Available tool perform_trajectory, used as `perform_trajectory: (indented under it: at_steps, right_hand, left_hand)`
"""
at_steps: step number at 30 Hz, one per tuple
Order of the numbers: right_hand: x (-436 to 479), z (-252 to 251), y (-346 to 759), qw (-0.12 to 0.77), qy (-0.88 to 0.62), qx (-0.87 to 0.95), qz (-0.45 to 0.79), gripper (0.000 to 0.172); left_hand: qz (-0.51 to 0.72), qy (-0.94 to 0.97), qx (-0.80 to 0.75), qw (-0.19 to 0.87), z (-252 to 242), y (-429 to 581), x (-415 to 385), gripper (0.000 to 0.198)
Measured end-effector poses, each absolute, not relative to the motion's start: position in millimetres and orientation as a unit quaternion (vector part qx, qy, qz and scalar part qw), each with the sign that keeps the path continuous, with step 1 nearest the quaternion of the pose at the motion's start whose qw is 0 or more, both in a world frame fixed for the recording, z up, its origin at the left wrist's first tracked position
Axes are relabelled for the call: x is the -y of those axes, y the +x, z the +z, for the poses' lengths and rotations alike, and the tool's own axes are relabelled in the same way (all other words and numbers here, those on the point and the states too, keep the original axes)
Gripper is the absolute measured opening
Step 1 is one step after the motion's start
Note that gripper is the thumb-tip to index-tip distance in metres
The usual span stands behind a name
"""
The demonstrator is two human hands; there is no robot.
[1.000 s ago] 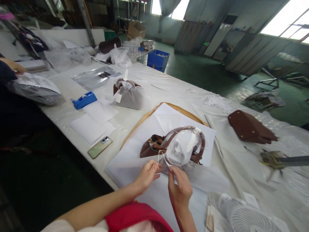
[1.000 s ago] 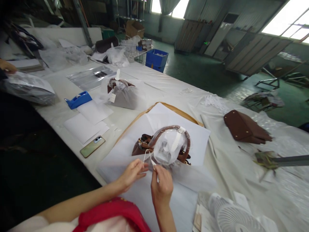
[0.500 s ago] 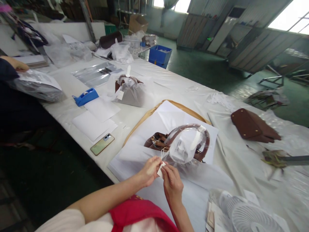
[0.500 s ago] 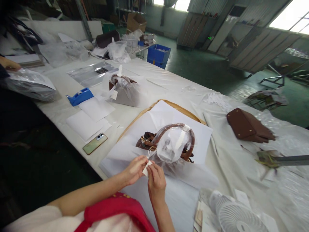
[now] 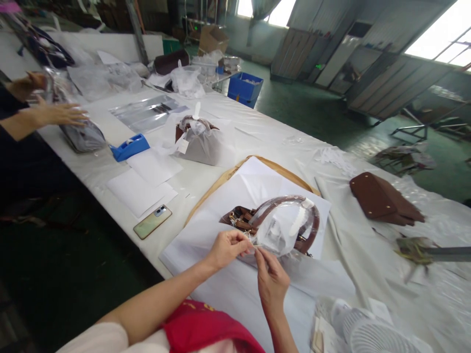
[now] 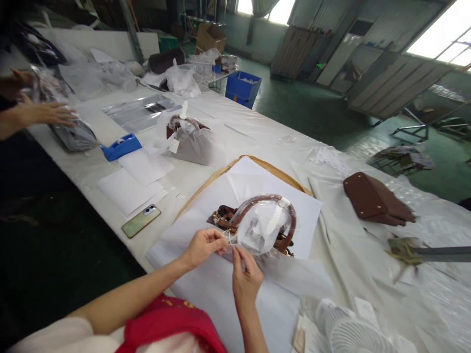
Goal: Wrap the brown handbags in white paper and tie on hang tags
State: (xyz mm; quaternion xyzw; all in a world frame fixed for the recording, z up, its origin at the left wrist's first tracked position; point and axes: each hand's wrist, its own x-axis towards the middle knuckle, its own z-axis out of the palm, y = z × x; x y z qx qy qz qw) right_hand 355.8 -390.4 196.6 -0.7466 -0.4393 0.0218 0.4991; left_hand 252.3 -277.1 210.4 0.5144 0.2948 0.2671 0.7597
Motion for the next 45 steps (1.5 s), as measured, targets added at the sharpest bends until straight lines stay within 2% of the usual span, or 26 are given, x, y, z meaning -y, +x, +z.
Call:
perform_trajectory:
  at_steps: [4,8,15,23,31,45]
  right_hand:
    - [386.2,194.3,357.6,0.595,-0.746,0.263,0.142,0.035]
    - [383.9,185.9,362.0,0.646,-0.708,0.174,0.226,0.053]
    - [383.1,184.5,365.6,0.64,-0.697,0.19,0.261,0.037]
    - [375.3,205.0,368.1,0.603,-0.715,0.317,0.158,0.023]
    - [361.7,221.1,365.7,0.581,-0.702,0.327,0.252,0.031]
    - [361.1,215.4,365.6,0.543,-0.723,0.34,0.257,0.038]
  left_hand:
    - [0.275,0.481,-0.319,0.769,207.8,250.3,272.4,0.038]
    - [0.253,0.517,-0.32,0.752,208.5,248.0,270.6,0.029]
    - [0.26,0.621,-0.296,0.678,207.6,249.9,266.8,0.023]
    - [0.264,0.682,-0.274,0.625,212.5,251.3,262.2,0.027]
    - [0.289,0.701,-0.277,0.591,214.3,251.6,260.2,0.023]
    - [0.268,0.777,-0.224,0.524,221.7,247.3,256.7,0.02]
